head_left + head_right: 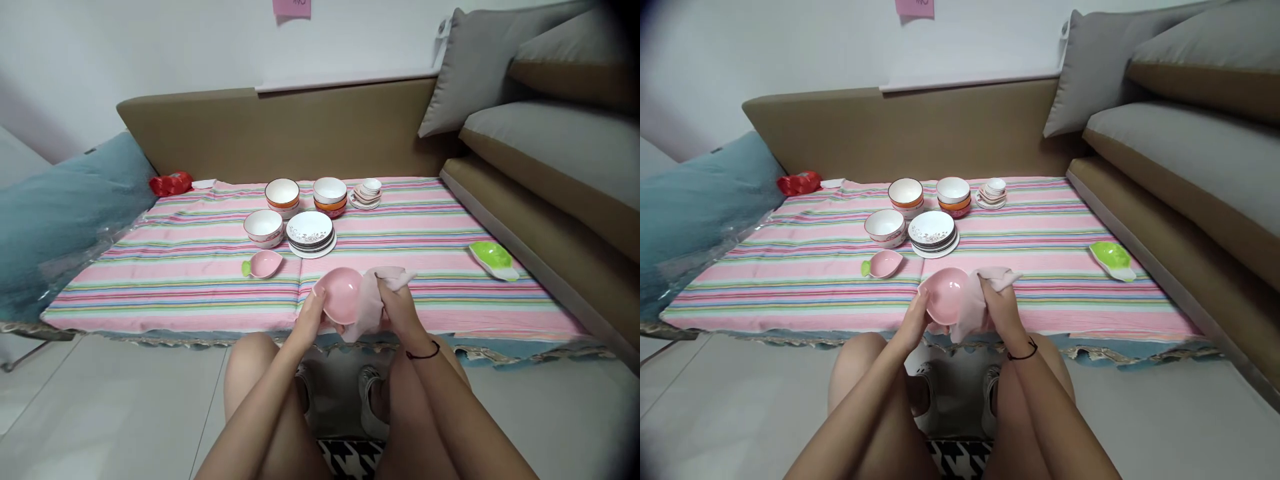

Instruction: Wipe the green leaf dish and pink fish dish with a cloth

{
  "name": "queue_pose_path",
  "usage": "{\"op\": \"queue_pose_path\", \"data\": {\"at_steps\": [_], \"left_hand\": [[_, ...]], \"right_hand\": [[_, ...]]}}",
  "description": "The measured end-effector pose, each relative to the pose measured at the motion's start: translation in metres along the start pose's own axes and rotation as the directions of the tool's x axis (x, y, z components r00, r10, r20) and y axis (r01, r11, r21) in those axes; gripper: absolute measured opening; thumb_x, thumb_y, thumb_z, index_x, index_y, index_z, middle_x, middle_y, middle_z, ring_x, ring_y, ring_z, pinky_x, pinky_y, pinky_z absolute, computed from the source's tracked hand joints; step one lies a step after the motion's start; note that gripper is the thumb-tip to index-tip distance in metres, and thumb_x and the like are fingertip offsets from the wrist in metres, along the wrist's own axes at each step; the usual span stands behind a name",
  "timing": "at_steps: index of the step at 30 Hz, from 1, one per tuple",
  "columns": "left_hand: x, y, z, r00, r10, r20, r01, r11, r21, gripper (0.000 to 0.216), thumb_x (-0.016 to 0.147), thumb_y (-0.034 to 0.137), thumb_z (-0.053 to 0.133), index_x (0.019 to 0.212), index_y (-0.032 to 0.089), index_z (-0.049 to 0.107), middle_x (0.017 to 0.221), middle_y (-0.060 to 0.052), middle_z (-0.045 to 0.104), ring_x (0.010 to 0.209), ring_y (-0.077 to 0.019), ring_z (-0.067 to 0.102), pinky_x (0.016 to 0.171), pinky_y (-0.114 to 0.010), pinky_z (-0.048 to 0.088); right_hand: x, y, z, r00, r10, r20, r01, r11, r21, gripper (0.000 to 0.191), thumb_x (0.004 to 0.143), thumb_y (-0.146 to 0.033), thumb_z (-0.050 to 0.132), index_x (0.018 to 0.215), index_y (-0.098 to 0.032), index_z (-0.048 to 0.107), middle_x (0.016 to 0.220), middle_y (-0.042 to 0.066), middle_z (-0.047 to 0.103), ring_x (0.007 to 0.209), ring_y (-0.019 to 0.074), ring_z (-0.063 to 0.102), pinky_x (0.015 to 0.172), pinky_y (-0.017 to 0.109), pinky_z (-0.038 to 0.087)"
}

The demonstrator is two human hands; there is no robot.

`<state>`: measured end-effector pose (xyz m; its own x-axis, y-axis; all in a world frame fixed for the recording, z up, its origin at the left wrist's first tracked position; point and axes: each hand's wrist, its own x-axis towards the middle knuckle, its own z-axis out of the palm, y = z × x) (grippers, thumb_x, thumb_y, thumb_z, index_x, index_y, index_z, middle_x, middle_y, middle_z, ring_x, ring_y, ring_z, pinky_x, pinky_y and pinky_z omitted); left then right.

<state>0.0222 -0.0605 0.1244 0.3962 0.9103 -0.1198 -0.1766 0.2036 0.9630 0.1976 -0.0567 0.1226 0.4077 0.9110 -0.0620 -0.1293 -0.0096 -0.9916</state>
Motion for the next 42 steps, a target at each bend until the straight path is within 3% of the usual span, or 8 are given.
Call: {"op": "queue_pose_path", "data": {"at_steps": [8,14,20,24,28,32,35,42], "left_hand": [[0.008,-0.004,-0.002,0.984,0.029,-0.173,-0.038,0.998,-0.048,0.061,0.075,0.07,0.047,0.099,0.015,0.05,0.055,0.0,0.058,0.039,-0.0151,0.055,0.039,-0.026,0.045],[0.012,-0.001,-0.003,0.985,0.028,-0.173,-0.042,0.996,-0.076,0.057,0.075,0.064,0.052,0.101,0.014,0.047,0.055,0.001,0.057,0.036,-0.0162,0.054,0.034,-0.027,0.044],[0.01,0.003,-0.006,0.975,0.051,-0.216,-0.066,0.996,-0.062,0.05,0.077,0.055,0.056,0.105,0.014,0.048,0.057,0.002,0.057,0.039,-0.0157,0.055,0.037,-0.029,0.047],[0.006,0.007,-0.005,0.993,-0.004,-0.12,0.005,1.0,0.002,0.046,0.08,0.054,0.052,0.105,0.015,0.05,0.048,0.003,0.056,0.036,-0.0164,0.054,0.037,-0.026,0.043],[0.004,0.006,-0.005,0.983,-0.062,-0.17,0.076,0.995,0.072,0.045,0.081,0.059,0.046,0.088,0.015,0.055,0.046,0.002,0.054,0.038,-0.0158,0.053,0.039,-0.026,0.041],[0.009,0.001,-0.008,0.929,0.073,-0.362,-0.022,0.99,0.142,0.049,0.082,0.06,0.044,0.093,0.015,0.06,0.079,-0.005,0.067,0.075,-0.0199,0.064,0.068,-0.03,0.051],[0.014,-0.002,-0.012,0.888,0.176,-0.425,-0.124,0.981,0.148,0.053,0.084,0.061,0.042,0.105,0.015,0.059,0.116,-0.009,0.062,0.113,-0.0228,0.054,0.097,-0.033,0.041],[0.014,-0.003,-0.016,0.882,0.204,-0.425,-0.146,0.975,0.165,0.054,0.084,0.061,0.041,0.104,0.015,0.061,0.12,-0.01,0.06,0.121,-0.0238,0.047,0.105,-0.036,0.034]], "right_hand": [[0.004,0.007,-0.004,0.982,0.024,0.187,-0.043,0.994,0.097,0.042,0.06,-0.037,0.075,0.095,-0.016,0.064,0.096,0.008,0.068,0.085,0.0201,0.062,0.074,0.032,0.049],[0.001,-0.002,-0.005,0.956,0.042,0.292,-0.053,0.998,0.031,0.04,0.058,-0.036,0.073,0.092,-0.016,0.064,0.093,0.007,0.068,0.082,0.0195,0.061,0.068,0.03,0.048],[0.002,0.001,-0.006,0.994,0.007,0.108,0.017,0.975,-0.222,0.03,0.061,-0.041,0.066,0.053,-0.017,0.05,0.054,-0.001,0.052,0.056,0.0127,0.048,0.049,0.024,0.037],[0.002,0.002,-0.006,0.998,0.044,0.039,-0.036,0.981,-0.19,0.03,0.063,-0.046,0.064,0.061,-0.018,0.053,0.058,0.0,0.054,0.055,0.0129,0.048,0.047,0.024,0.037],[0.001,0.004,-0.007,0.993,0.112,0.042,-0.106,0.988,-0.112,0.03,0.064,-0.046,0.065,0.062,-0.019,0.051,0.054,-0.002,0.051,0.05,0.0117,0.045,0.043,0.023,0.035],[0.0,0.006,-0.007,0.979,0.124,0.164,-0.129,0.991,0.02,0.026,0.066,-0.042,0.066,0.068,-0.019,0.053,0.058,-0.003,0.053,0.051,0.0106,0.046,0.045,0.022,0.037],[-0.001,0.003,-0.009,0.954,0.148,0.261,-0.168,0.984,0.059,0.026,0.065,-0.039,0.067,0.073,-0.017,0.057,0.065,-0.001,0.059,0.057,0.0115,0.051,0.05,0.022,0.042],[-0.005,-0.006,-0.014,0.925,0.184,0.333,-0.193,0.981,-0.005,0.024,0.054,-0.025,0.067,0.074,-0.015,0.059,0.066,-0.001,0.059,0.058,0.0116,0.051,0.054,0.023,0.043]]}}
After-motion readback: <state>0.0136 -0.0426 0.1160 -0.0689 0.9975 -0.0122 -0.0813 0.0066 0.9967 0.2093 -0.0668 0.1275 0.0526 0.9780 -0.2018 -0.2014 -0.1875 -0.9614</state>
